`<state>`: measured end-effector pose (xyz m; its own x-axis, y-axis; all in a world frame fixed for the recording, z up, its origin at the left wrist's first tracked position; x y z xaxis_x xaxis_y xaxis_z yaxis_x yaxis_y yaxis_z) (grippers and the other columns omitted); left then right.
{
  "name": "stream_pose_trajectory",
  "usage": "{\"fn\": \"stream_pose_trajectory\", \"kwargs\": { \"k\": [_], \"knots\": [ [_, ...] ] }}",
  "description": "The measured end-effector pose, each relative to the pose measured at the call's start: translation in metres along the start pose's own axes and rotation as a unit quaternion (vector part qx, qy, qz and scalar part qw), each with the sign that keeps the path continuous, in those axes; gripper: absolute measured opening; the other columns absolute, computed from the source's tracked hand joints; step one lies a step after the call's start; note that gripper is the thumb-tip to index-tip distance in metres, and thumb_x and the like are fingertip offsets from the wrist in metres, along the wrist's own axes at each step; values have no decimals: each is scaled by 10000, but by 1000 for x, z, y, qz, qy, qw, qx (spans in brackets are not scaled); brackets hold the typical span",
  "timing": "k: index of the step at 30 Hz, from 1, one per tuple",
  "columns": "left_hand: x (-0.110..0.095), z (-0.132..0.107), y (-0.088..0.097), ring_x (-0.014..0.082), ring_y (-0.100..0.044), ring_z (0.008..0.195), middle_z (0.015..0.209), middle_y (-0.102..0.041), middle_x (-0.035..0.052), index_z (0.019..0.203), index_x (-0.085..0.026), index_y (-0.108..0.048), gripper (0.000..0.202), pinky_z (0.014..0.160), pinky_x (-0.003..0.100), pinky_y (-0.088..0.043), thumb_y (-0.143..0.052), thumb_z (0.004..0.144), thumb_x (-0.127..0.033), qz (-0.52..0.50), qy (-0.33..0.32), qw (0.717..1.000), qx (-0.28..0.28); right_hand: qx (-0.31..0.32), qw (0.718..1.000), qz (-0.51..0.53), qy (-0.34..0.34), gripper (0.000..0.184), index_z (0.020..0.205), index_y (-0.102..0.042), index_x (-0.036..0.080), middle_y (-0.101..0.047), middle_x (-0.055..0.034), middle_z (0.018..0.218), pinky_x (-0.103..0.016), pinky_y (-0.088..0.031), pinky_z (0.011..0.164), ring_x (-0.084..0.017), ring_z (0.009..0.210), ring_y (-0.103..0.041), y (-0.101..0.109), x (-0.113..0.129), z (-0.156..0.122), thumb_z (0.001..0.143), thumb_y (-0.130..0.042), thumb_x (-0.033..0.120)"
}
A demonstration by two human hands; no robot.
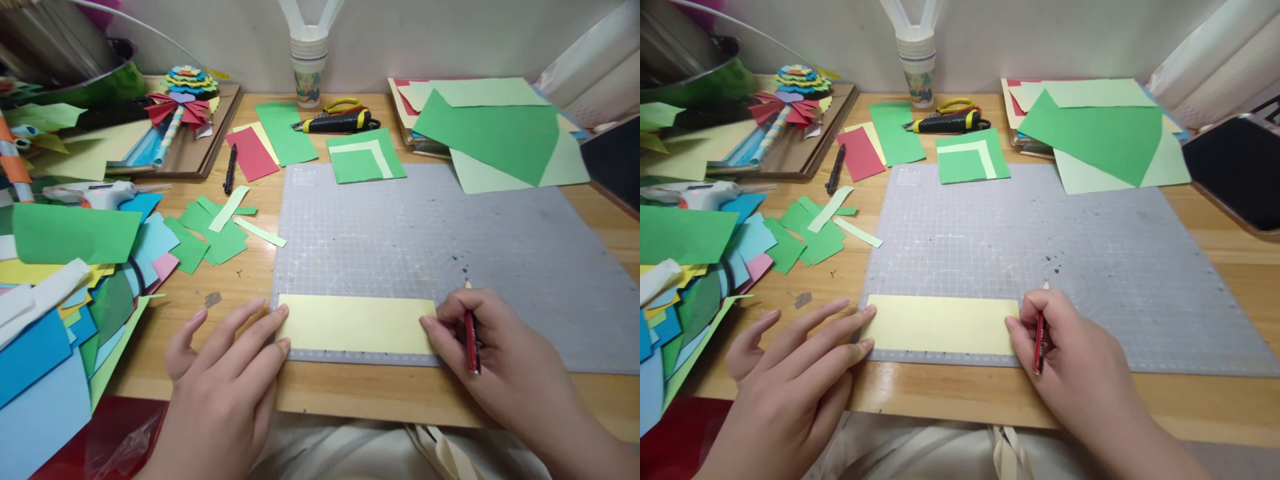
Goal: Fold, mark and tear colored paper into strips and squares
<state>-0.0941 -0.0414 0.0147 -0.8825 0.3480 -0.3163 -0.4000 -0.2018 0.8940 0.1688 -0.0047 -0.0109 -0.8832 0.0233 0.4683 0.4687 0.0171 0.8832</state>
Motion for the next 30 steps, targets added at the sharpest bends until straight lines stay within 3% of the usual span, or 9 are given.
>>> {"fn": "stream_pose_trajectory", "kwargs": {
  "k": [7, 14, 30],
  "knots": [
    [-7, 4, -3, 269, -630, 1072, 1069, -745, -35, 753, -256, -634, 112, 1036, 525, -266, -563, 828, -214, -18, 51, 997, -47, 4, 1000, -3, 1, 166, 806, -448, 259, -538, 58, 587, -276, -371, 499, -144, 480, -517, 2, 2, 1, 869, -502, 404],
    [-8, 11, -7, 276, -630, 1027, 949, -753, -31, 619, -232, -583, 241, 998, 535, -304, -602, 858, -261, -18, 67, 995, -70, 10, 1000, -2, 5, 155, 811, -433, 260, -535, 66, 589, -267, -357, 494, -138, 483, -510, 1, 0, 1, 874, -511, 378],
    [-8, 11, -9, 271, -629, 1018, 928, -747, -23, 616, -212, -551, 252, 943, 508, -373, -633, 852, -244, 0, 65, 994, -83, 15, 1000, 8, 21, 150, 810, -438, 257, -536, 64, 580, -255, -366, 491, -130, 477, -505, 1, -4, 3, 881, -519, 360]
  ]
}}
Point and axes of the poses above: each hand's wrist, its own z-axis towards the middle knuckle, its own y-axis out of the back of the hand, x = y × z, the point moved 4 cm from there along z, towards the middle knuckle
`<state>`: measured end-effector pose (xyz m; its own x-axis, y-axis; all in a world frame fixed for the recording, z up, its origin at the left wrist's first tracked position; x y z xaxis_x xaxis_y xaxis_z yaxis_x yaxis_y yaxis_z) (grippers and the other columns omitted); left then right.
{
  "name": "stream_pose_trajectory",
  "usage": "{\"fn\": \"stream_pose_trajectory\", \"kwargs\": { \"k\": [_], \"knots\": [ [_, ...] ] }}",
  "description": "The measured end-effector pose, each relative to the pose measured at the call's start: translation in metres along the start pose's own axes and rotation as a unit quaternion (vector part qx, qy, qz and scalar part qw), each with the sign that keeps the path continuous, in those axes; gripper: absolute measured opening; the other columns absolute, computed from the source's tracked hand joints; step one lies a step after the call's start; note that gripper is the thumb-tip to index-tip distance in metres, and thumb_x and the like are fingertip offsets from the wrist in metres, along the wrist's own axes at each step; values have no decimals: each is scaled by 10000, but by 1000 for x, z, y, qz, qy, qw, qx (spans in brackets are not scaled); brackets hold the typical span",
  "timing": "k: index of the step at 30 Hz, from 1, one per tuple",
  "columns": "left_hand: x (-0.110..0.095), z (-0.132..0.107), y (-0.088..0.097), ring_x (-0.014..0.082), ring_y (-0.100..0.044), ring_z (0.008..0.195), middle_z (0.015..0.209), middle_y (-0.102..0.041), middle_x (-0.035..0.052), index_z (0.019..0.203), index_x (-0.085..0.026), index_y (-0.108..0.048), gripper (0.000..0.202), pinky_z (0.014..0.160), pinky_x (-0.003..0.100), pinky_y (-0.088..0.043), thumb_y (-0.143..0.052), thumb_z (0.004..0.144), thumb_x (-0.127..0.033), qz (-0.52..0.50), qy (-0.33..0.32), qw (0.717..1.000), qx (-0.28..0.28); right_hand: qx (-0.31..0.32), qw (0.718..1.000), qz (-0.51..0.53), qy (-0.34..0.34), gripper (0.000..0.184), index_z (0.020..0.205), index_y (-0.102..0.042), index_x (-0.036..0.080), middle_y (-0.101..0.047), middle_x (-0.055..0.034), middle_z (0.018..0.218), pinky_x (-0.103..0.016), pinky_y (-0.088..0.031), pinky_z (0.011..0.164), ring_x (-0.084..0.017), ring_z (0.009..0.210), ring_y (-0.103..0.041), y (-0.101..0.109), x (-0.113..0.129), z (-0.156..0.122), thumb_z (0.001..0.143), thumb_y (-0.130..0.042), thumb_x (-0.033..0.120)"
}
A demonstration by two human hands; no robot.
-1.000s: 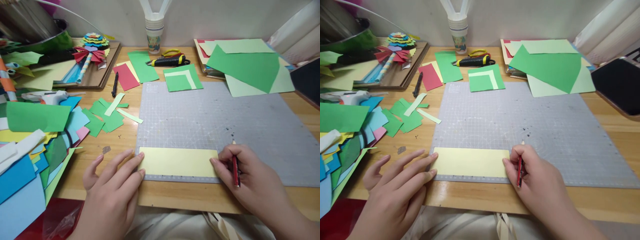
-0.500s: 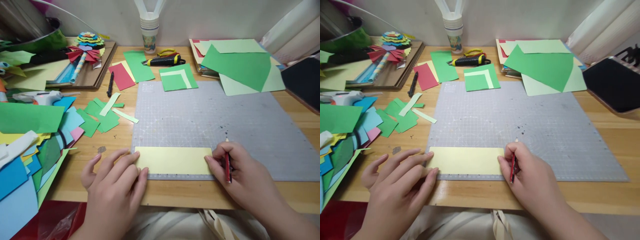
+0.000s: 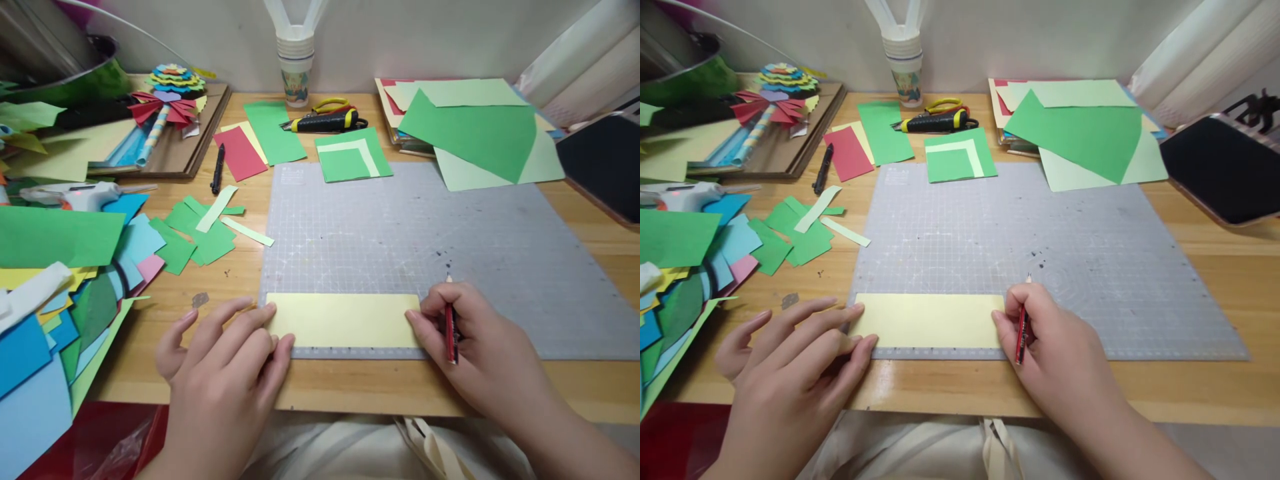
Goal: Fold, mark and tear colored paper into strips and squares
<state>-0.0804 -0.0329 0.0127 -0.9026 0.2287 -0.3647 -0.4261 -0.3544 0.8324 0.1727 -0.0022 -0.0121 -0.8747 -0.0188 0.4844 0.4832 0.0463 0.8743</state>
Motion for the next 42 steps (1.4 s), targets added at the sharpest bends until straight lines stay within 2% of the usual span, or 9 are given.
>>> {"fn": "stream_pose_trajectory", "kwargs": {
  "k": [17, 25, 35, 42],
  "knots": [
    [0, 0, -1, 269, -626, 1021, 932, -748, -23, 616, -212, -559, 250, 939, 497, -389, -637, 850, -254, 2, -2, 1000, 4, 7, 1000, -13, -5, 154, 817, -429, 257, -565, 69, 596, -254, -384, 490, -128, 482, -528, 0, 1, 0, 880, -523, 362],
    [2, -1, 0, 255, -625, 1036, 951, -740, -26, 629, -215, -550, 237, 931, 475, -421, -644, 843, -254, 19, -10, 1000, 19, -1, 999, -20, 34, 169, 812, -436, 260, -550, 83, 564, -233, -389, 437, -116, 437, -521, -2, -7, 2, 869, -533, 386],
    [10, -4, -3, 242, -610, 1047, 985, -726, -24, 679, -237, -543, 179, 895, 429, -460, -693, 777, -238, 30, -74, 996, 42, -12, 998, -22, 54, 170, 807, -421, 259, -538, 85, 567, -224, -381, 426, -110, 433, -516, -2, -6, 4, 870, -539, 364],
    [10, -1, -2, 246, -619, 1031, 974, -729, -15, 662, -230, -549, 188, 892, 438, -458, -686, 789, -247, 25, -70, 996, 40, -3, 999, -18, 48, 166, 806, -425, 261, -530, 89, 549, -221, -374, 423, -111, 429, -508, -2, -7, 3, 870, -535, 368]
  ]
}}
Point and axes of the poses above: each hand's wrist, its own z-axis towards the middle knuckle, its own y-axis out of the back of the hand, x = y × z, the point moved 4 cm from there along z, towards the middle knuckle
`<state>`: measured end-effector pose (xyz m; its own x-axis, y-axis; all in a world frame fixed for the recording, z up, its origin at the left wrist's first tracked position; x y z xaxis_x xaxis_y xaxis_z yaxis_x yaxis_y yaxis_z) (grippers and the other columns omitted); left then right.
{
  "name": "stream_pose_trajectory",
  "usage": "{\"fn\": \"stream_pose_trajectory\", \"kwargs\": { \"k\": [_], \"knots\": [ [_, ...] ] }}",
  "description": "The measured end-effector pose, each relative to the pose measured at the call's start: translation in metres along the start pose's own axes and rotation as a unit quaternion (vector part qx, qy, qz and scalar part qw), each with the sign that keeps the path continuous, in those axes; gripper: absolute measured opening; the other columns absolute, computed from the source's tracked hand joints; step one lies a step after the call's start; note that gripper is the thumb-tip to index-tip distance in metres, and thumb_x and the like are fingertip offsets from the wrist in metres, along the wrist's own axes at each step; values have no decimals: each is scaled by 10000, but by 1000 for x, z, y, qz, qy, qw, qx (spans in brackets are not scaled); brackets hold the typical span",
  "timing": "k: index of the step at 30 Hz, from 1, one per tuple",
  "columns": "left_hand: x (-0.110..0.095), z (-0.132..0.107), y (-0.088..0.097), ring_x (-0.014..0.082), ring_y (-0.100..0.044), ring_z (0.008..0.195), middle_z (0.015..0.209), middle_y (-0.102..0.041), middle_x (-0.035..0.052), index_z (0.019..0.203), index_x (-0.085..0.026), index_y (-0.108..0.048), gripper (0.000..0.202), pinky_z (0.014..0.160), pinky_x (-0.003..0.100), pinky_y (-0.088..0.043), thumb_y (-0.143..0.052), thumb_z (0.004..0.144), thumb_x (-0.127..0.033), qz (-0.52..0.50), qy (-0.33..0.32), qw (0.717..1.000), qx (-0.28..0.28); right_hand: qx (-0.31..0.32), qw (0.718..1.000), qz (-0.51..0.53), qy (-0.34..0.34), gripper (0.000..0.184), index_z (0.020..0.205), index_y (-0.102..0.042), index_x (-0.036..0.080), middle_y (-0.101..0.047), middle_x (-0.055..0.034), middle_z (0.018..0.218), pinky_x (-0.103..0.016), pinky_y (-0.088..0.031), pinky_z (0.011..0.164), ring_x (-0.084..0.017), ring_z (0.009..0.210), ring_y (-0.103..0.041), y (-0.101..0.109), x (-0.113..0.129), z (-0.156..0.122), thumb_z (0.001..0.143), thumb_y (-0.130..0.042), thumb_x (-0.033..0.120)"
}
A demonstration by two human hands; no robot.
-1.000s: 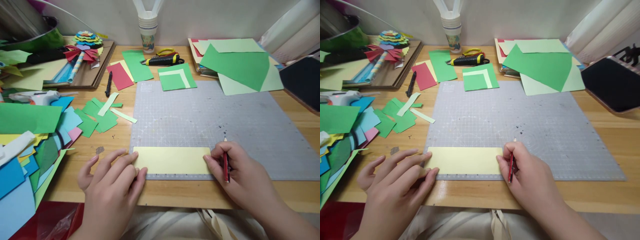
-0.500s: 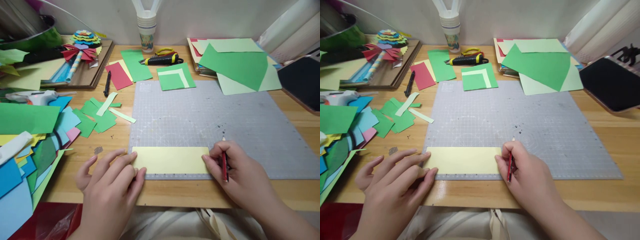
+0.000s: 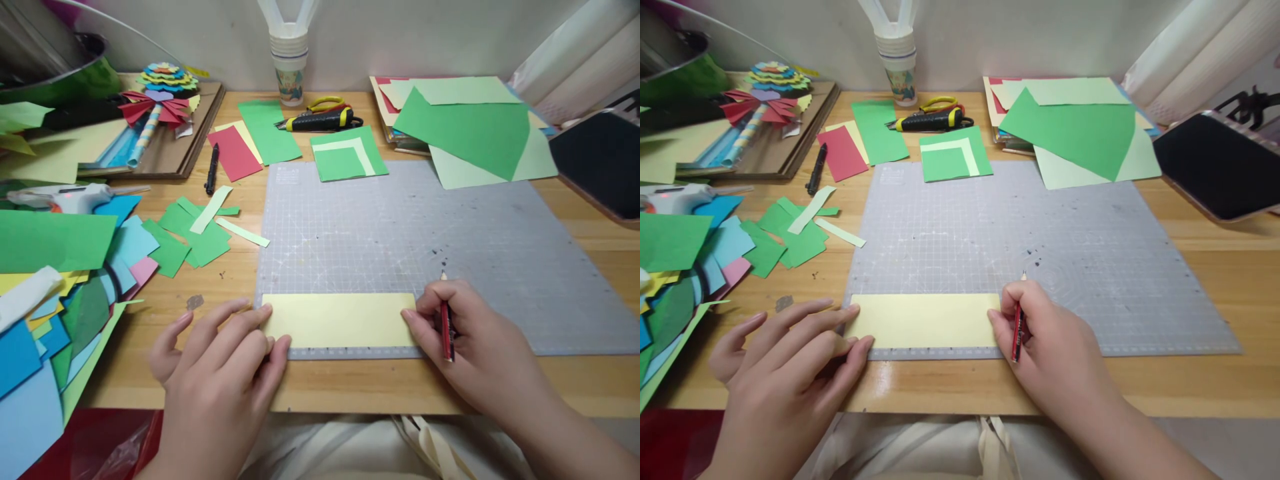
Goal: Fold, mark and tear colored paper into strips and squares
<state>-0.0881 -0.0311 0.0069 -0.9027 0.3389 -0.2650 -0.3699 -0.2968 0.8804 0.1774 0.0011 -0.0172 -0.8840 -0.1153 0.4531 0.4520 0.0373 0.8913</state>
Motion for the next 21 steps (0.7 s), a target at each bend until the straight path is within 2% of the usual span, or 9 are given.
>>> {"fn": "stream_pose_trajectory", "kwargs": {
  "k": [6, 12, 18, 21],
  "knots": [
    [-7, 2, 2, 254, -627, 1034, 951, -740, -14, 635, -213, -555, 223, 918, 469, -444, -643, 838, -242, -9, 52, 998, -20, 2, 1000, -3, -3, 166, 802, -427, 261, -546, 82, 565, -225, -373, 433, -113, 440, -513, 0, 0, 0, 867, -533, 372],
    [-14, -1, 3, 261, -646, 1013, 949, -759, 4, 654, -197, -561, 196, 911, 478, -447, -652, 826, -174, -7, 38, 998, -52, 4, 1000, -6, -24, 179, 799, -438, 260, -537, 75, 551, -236, -367, 425, -121, 429, -508, -1, 0, -1, 858, -531, 401],
    [-11, -1, 4, 248, -651, 993, 944, -758, -14, 652, -209, -563, 195, 923, 471, -413, -651, 824, -187, -10, 49, 998, -46, 10, 999, -3, -31, 176, 805, -454, 261, -540, 74, 543, -238, -370, 424, -126, 424, -512, -1, -3, -2, 854, -534, 410],
    [-6, 0, 4, 237, -636, 989, 975, -746, -12, 669, -220, -545, 193, 941, 468, -381, -615, 848, -213, -15, 42, 999, -19, 13, 999, -1, -36, 178, 793, -457, 261, -539, 72, 545, -241, -371, 427, -127, 424, -505, 0, -2, -1, 848, -538, 410]
  ]
}}
Point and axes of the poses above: each hand's wrist, its own z-axis towards the middle knuckle, its own y-axis out of the back of the hand, x = y × z, the point moved 4 cm from there along z, towards the middle knuckle
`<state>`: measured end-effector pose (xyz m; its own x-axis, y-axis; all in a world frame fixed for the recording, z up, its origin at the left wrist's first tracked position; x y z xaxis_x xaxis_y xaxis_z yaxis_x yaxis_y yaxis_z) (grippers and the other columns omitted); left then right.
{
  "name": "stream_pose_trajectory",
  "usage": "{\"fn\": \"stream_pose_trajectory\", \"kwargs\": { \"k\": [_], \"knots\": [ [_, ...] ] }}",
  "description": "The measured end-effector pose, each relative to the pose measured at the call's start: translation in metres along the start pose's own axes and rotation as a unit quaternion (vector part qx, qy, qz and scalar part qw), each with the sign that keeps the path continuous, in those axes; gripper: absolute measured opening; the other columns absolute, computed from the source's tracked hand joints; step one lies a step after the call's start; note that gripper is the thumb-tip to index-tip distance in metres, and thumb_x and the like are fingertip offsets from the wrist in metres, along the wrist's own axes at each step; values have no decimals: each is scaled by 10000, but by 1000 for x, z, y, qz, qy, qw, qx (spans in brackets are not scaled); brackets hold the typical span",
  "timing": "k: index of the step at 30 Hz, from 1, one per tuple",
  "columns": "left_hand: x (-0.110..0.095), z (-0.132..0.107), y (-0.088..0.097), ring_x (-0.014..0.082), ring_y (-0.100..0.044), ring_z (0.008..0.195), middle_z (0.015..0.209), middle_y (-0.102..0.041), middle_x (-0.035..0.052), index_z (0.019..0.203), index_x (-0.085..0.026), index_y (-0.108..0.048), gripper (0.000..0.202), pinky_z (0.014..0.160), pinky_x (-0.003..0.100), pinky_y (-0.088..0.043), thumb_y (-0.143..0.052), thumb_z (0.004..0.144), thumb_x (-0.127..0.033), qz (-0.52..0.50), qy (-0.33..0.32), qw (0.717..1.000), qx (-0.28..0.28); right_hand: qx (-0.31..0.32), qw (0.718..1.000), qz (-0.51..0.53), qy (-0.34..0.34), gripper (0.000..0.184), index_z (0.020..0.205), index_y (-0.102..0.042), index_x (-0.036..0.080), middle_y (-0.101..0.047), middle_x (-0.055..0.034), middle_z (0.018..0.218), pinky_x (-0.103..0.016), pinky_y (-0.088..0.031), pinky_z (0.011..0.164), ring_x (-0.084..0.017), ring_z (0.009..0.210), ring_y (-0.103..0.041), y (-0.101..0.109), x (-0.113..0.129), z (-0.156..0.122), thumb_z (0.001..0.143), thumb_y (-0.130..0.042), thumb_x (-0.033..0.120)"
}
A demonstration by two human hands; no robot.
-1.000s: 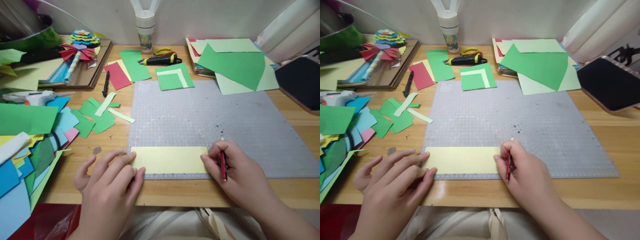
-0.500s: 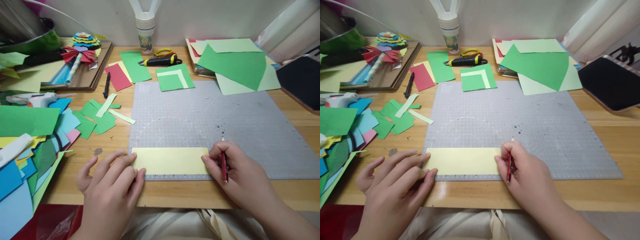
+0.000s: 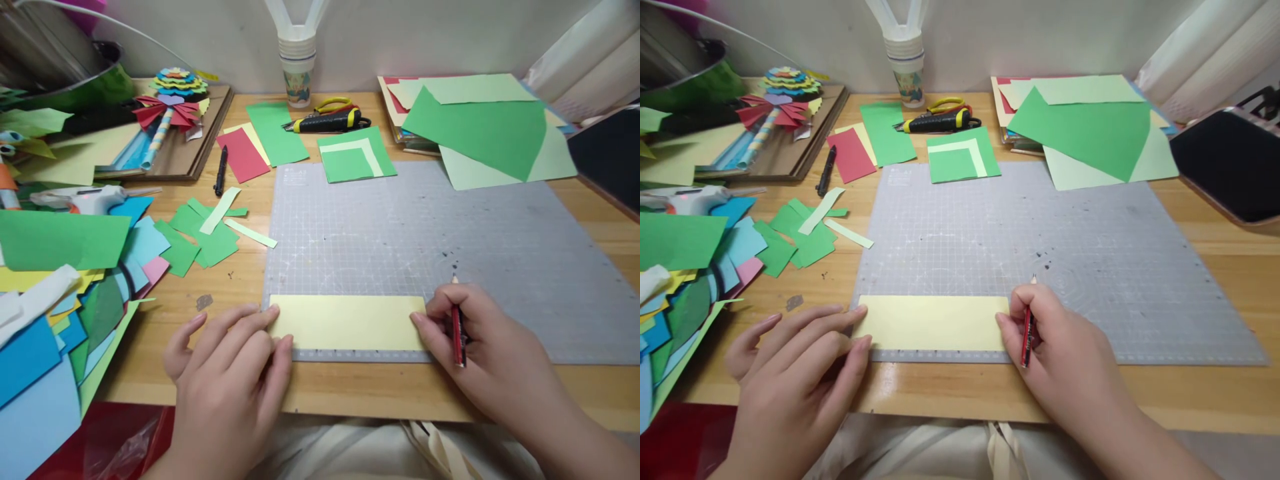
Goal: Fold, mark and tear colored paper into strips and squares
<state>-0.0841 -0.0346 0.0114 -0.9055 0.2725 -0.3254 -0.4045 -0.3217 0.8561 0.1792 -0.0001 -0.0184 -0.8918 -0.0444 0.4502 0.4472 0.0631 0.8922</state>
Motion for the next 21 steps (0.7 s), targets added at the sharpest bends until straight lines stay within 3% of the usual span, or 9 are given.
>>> {"fn": "stream_pose_trajectory", "kwargs": {
  "k": [3, 6, 12, 17, 21],
  "knots": [
    [6, -1, -1, 226, -629, 983, 983, -738, -11, 837, -250, -586, 43, 943, 449, -369, -575, 871, -226, 11, -7, 999, 30, -2, 1000, 6, -4, 182, 790, -457, 260, -541, 68, 559, -249, -368, 437, -130, 437, -508, 1, 4, 0, 848, -539, 412],
    [10, -1, -2, 227, -641, 958, 955, -737, -2, 1016, -266, -590, 128, 963, 461, -349, -543, 899, -244, 44, 31, 998, 25, -7, 1000, 5, -20, 172, 797, -457, 260, -543, 65, 567, -259, -370, 456, -136, 454, -513, 2, 6, 0, 861, -531, 402],
    [4, 2, -2, 245, -631, 965, 855, -728, -15, 941, -271, -628, 93, 969, 468, -343, -568, 889, -224, 40, 38, 998, 15, 1, 1000, 10, -12, 193, 797, -453, 261, -534, 70, 541, -253, -360, 424, -135, 422, -506, 0, 1, 1, 838, -554, 420],
    [4, 2, -2, 282, -576, 1081, 995, -723, 20, 1069, -261, -637, 217, 997, 500, -333, -528, 897, -186, 57, 7, 997, 51, -10, 1000, 2, -9, 173, 807, -443, 262, -546, 77, 539, -245, -357, 428, -136, 420, -518, -1, 4, 0, 840, -546, 397],
    [5, 1, -5, 282, -552, 1114, 1056, -709, 1, 1149, -303, -642, 312, 1009, 507, -332, -506, 903, -170, 58, -3, 995, 81, -23, 999, -23, -9, 144, 782, -439, 257, -549, 73, 539, -241, -347, 445, -133, 423, -519, -1, 6, -1, 842, -542, 338]
  ]
}}
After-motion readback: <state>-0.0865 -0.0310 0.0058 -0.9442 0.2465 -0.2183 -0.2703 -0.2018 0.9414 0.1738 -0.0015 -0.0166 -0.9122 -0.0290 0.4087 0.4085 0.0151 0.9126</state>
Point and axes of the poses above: each hand's wrist, its own z-axis towards the middle knuckle, its own y-axis out of the back of the hand, x = y × z, the point moved 4 cm from there along z, towards the middle knuckle
